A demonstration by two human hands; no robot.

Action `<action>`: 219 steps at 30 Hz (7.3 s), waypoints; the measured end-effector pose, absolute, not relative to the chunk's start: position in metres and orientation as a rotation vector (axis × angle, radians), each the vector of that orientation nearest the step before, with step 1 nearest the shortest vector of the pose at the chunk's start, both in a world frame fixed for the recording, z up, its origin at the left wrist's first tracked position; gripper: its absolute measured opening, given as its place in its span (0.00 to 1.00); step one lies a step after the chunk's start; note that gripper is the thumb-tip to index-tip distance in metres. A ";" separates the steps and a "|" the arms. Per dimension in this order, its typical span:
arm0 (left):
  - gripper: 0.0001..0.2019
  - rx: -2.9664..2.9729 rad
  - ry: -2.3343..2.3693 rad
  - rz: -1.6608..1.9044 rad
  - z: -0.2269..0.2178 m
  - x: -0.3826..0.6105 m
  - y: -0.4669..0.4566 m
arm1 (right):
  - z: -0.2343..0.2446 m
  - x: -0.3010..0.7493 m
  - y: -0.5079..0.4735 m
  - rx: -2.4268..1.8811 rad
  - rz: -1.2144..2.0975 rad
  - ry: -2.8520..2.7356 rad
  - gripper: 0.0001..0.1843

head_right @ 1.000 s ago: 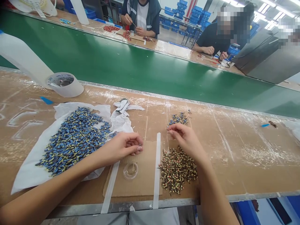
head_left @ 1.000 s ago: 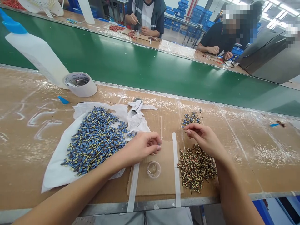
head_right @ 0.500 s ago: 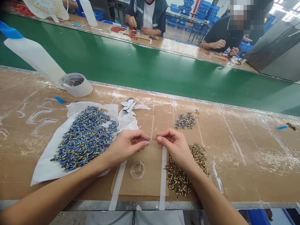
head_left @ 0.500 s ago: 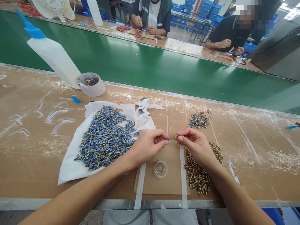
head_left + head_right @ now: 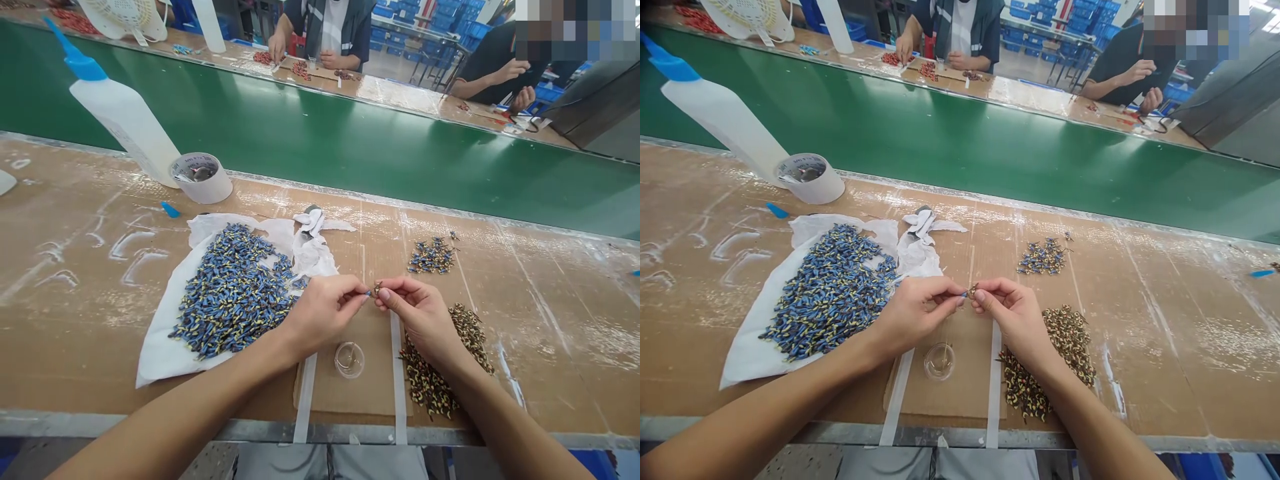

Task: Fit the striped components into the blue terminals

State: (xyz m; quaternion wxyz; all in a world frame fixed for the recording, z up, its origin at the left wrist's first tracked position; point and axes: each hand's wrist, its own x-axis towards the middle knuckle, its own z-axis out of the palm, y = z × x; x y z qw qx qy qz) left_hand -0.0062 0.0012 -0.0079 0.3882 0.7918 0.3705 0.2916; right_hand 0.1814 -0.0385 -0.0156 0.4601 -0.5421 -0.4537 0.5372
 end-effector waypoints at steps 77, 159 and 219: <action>0.06 2.312 0.845 0.623 -0.006 -0.011 0.004 | -0.015 0.183 -0.044 -1.298 1.352 -1.264 0.07; 0.09 1.995 1.058 0.450 0.024 -0.025 0.022 | -0.007 0.197 -0.029 -1.326 1.136 -1.342 0.11; 0.14 1.925 1.073 0.497 0.026 -0.073 0.047 | -0.010 0.215 -0.115 -1.578 0.163 -2.368 0.13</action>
